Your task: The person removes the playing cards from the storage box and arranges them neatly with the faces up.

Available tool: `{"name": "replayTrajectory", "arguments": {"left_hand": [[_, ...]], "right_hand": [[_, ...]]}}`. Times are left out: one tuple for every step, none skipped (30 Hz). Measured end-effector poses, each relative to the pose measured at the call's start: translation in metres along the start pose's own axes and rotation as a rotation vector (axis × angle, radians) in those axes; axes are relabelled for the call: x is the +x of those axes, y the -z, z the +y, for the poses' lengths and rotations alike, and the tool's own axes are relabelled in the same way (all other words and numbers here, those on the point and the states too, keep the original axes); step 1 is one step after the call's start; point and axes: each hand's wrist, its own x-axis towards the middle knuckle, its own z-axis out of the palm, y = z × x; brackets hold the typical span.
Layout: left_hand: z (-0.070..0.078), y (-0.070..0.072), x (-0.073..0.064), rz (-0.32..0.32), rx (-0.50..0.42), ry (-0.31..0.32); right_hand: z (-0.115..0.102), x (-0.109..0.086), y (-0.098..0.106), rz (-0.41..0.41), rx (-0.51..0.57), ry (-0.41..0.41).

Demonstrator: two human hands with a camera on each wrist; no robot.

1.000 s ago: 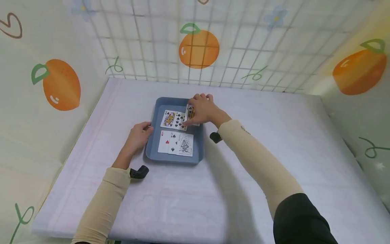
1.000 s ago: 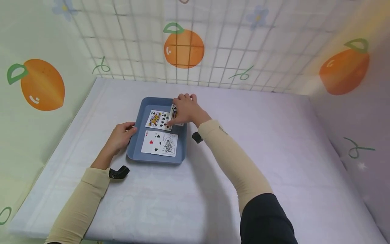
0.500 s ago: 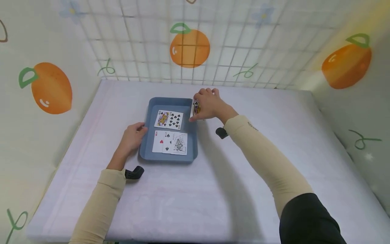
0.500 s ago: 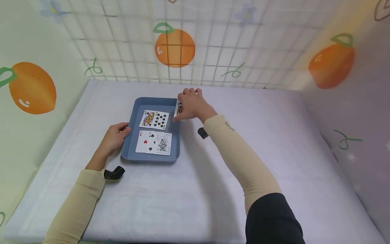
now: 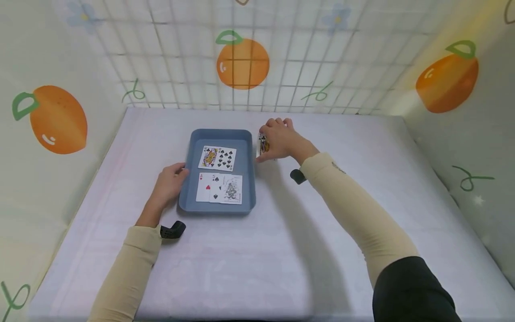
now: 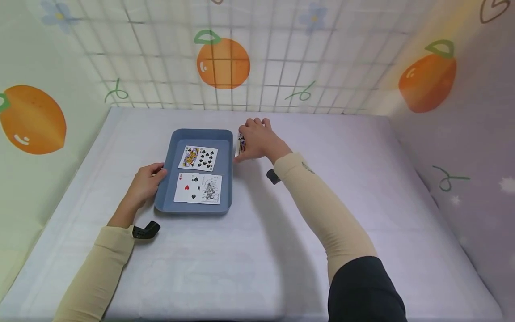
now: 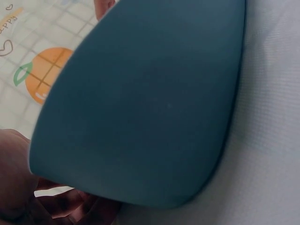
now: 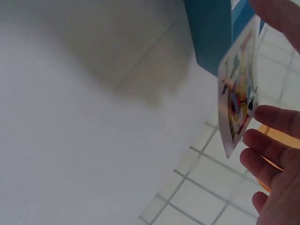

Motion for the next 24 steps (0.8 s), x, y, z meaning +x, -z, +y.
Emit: {"name": "replayTrajectory", "arguments": {"left_hand": [[0.000, 0.000, 0.000, 0.000, 0.001, 0.003], [0.000, 0.001, 0.001, -0.001, 0.002, 0.005], [-0.001, 0.001, 0.001, -0.002, 0.002, 0.006], [-0.001, 0.001, 0.001, -0.003, 0.000, 0.010], [-0.001, 0.001, 0.001, -0.004, -0.003, 0.013], [-0.001, 0.001, 0.001, -0.006, -0.006, 0.015], [-0.001, 0.000, 0.001, -0.006, -0.010, 0.018], [-0.001, 0.000, 0.001, -0.006, -0.011, 0.017], [-0.001, 0.000, 0.002, -0.007, -0.014, 0.017], [-0.001, 0.000, 0.002, -0.009, -0.018, 0.017], [-0.001, 0.000, 0.002, -0.010, -0.022, 0.017], [-0.001, 0.000, 0.002, -0.013, -0.026, 0.016], [-0.002, 0.000, 0.002, -0.016, -0.027, 0.016], [-0.002, 0.000, 0.002, -0.019, -0.028, 0.016], [-0.002, 0.001, 0.001, -0.023, -0.031, 0.019], [-0.002, 0.001, 0.001, -0.026, -0.029, 0.020], [-0.002, 0.001, 0.001, -0.027, -0.026, 0.018], [-0.002, 0.001, 0.001, -0.027, -0.024, 0.016], [-0.002, 0.002, 0.001, -0.026, -0.022, 0.014], [-0.002, 0.002, 0.001, -0.025, -0.022, 0.012], [-0.003, 0.002, 0.001, -0.024, -0.021, 0.007], [-0.003, 0.002, 0.001, -0.023, -0.022, 0.004], [-0.003, 0.002, 0.001, -0.023, -0.026, 0.002], [-0.004, 0.003, 0.001, -0.024, -0.029, 0.003]], "right_hand": [[0.001, 0.000, -0.001, -0.001, -0.001, 0.001], [0.003, 0.000, -0.002, -0.004, -0.002, 0.001], [0.004, 0.001, -0.004, -0.006, -0.004, 0.000], [0.005, 0.001, -0.005, -0.009, -0.002, 0.001], [0.006, 0.001, -0.006, -0.014, 0.002, 0.001], [0.007, 0.001, -0.008, -0.018, 0.008, 0.003], [0.008, 0.000, -0.009, -0.023, 0.012, 0.005], [0.009, 0.000, -0.011, -0.027, 0.016, 0.007], [0.010, 0.000, -0.013, -0.029, 0.021, 0.009], [0.010, 0.001, -0.015, -0.031, 0.024, 0.012], [0.011, 0.002, -0.017, -0.032, 0.025, 0.015], [0.011, 0.003, -0.018, -0.031, 0.024, 0.019], [0.011, 0.004, -0.020, -0.032, 0.022, 0.022], [0.011, 0.005, -0.022, -0.034, 0.024, 0.026], [0.011, 0.006, -0.023, -0.038, 0.026, 0.031], [0.011, 0.007, -0.025, -0.042, 0.025, 0.037], [0.011, 0.008, -0.026, -0.046, 0.024, 0.043], [0.012, 0.009, -0.028, -0.050, 0.024, 0.049], [0.012, 0.010, -0.029, -0.055, 0.024, 0.054], [0.012, 0.011, -0.031, -0.057, 0.025, 0.059], [0.012, 0.012, -0.032, -0.057, 0.025, 0.061], [0.012, 0.013, -0.034, -0.055, 0.023, 0.062], [0.013, 0.014, -0.036, -0.053, 0.020, 0.064], [0.013, 0.015, -0.038, -0.053, 0.023, 0.065]]}}
